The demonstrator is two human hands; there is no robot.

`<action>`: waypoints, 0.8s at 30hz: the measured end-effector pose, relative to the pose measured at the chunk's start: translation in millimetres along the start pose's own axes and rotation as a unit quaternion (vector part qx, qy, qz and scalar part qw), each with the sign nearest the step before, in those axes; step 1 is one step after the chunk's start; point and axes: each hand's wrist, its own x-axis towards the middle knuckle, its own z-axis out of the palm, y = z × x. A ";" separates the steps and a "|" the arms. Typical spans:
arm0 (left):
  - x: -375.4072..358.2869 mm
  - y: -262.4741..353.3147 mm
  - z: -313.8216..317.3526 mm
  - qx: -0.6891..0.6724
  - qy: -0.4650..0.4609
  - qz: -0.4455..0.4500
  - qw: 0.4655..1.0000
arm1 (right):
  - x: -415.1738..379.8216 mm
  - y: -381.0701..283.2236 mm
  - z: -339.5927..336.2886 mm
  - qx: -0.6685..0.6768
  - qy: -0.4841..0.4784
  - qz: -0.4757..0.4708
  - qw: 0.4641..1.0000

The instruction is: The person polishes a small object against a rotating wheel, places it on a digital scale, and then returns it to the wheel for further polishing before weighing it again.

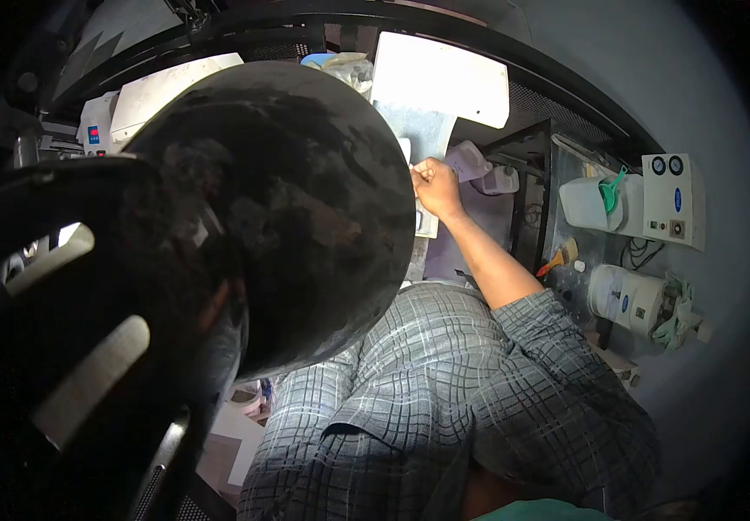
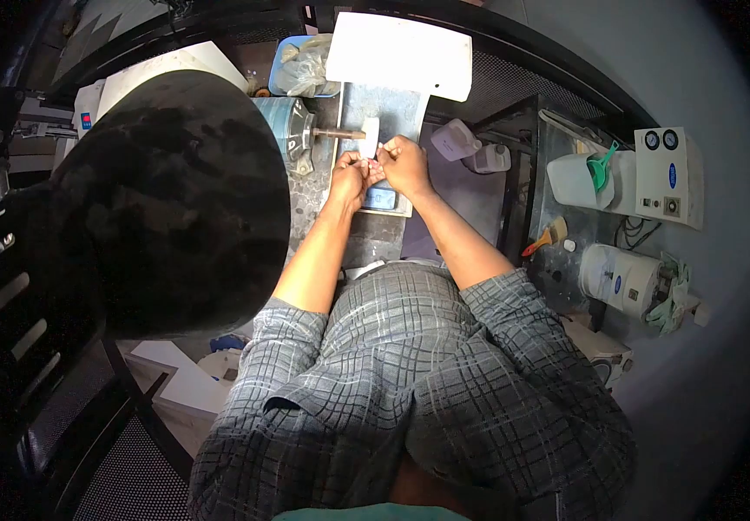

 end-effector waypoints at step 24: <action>-1.7 21.5 8.7 0.017 0.011 0.013 1.000 | 8.5 -12.5 1.1 0.208 -0.037 0.111 0.971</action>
